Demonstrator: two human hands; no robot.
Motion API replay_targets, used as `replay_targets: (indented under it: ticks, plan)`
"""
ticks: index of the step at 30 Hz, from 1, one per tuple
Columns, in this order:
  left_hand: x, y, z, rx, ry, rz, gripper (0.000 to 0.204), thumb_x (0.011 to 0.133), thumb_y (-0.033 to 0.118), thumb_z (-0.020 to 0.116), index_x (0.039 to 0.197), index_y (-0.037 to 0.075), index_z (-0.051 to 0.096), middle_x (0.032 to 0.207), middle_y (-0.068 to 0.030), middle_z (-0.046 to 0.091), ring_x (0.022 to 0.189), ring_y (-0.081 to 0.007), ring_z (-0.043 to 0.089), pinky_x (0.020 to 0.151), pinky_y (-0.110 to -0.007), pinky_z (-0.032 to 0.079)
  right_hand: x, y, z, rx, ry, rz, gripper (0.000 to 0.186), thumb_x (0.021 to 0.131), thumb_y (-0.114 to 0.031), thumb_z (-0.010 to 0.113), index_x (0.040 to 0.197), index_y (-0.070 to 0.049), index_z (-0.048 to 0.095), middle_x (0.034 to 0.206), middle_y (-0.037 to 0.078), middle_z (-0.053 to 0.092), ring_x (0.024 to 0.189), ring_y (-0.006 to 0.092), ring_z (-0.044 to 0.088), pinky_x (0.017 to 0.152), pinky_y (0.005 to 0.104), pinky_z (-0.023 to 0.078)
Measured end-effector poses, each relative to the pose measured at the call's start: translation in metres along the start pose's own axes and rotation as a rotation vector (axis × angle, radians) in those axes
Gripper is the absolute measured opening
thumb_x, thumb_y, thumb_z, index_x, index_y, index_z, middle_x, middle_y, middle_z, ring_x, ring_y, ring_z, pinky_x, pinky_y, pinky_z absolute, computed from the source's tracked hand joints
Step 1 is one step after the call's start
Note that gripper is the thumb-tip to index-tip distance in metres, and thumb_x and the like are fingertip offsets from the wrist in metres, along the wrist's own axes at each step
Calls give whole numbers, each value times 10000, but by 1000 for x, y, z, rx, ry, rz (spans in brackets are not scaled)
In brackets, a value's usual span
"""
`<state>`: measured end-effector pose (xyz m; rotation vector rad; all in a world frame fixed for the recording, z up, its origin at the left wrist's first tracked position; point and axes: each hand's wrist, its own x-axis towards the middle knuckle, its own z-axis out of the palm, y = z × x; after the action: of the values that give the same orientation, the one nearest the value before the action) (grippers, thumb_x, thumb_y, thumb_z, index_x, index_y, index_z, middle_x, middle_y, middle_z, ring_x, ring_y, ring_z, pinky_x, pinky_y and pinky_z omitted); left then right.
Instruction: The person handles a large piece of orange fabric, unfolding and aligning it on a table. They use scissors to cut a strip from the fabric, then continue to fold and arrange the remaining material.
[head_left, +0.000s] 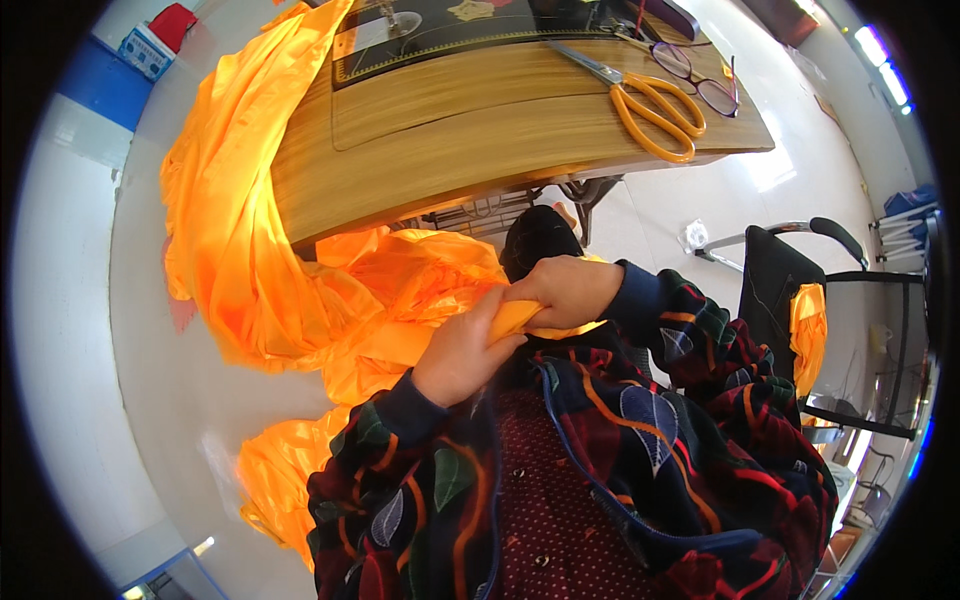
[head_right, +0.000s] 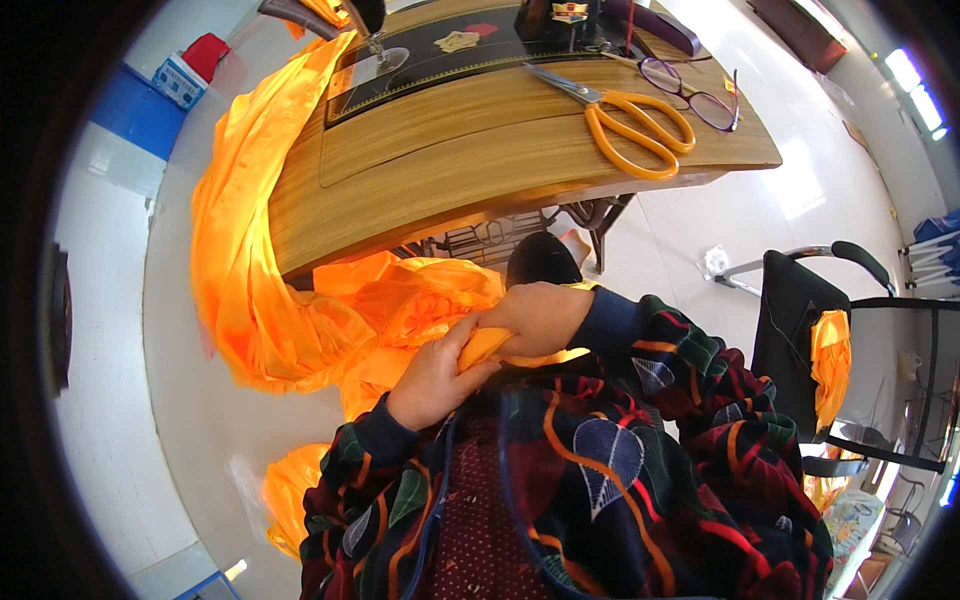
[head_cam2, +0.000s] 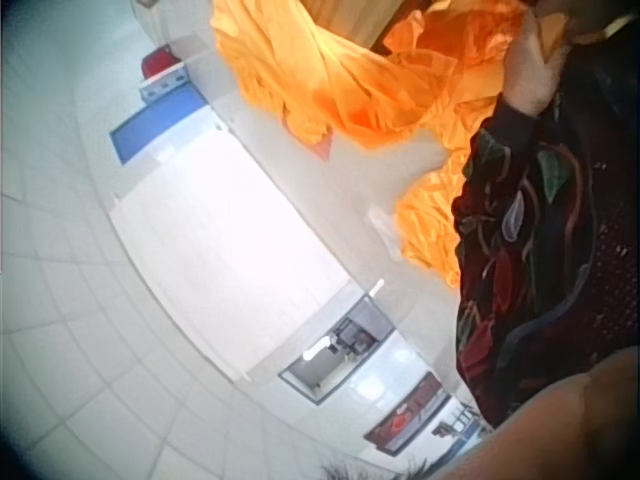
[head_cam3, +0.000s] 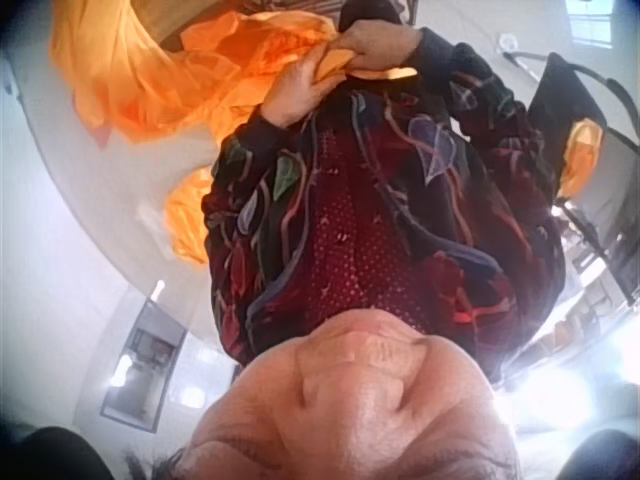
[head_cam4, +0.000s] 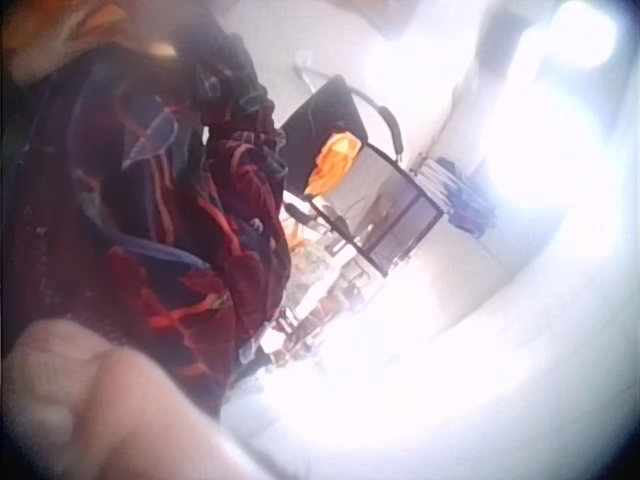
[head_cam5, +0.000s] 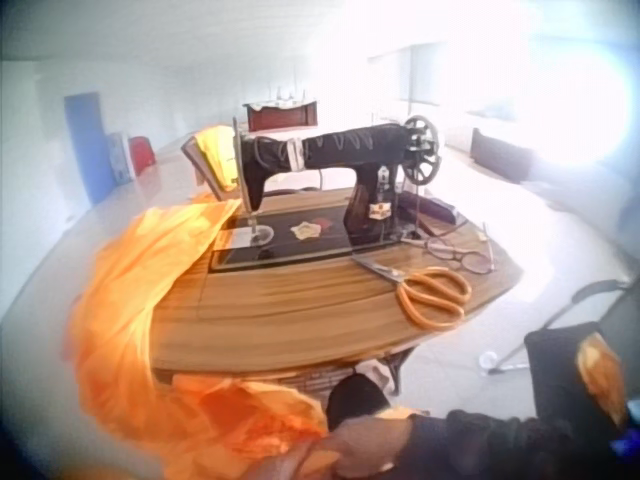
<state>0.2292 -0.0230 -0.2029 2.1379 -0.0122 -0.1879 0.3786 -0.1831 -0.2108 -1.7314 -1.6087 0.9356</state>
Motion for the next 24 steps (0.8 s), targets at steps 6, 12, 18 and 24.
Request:
replay_targets:
  ticks: [6,12,18,24]
  plan:
    - [-29,-45,-26,-175,78,-128,277,875,136,591,1113,-5,584,888,-176,644,841,-262,637,771,-339,480,-28,35,-1,-158,42,143,307,831,-340,655,812,-38,604,712,190,601,755,396,591,664,467,460]
    - [-87,-85,-74,28,290,-396,259,856,87,570,1087,-24,604,918,-150,659,859,-192,634,793,-293,479,-46,62,12,-200,64,320,304,815,-329,653,828,-27,616,733,199,617,776,394,599,711,469,469]
    - [-133,-101,-83,-124,402,-520,281,873,80,545,1114,-52,600,960,-71,664,884,-120,592,803,-259,466,-51,69,15,-73,120,311,279,841,-287,659,883,-12,635,763,212,623,764,386,602,689,420,475]
    - [-154,-124,-67,-246,359,-672,306,888,121,559,1145,-42,595,986,-44,655,869,-103,581,793,-250,461,-48,78,20,200,129,397,358,884,-276,656,1076,26,626,886,178,672,765,255,627,724,328,492]
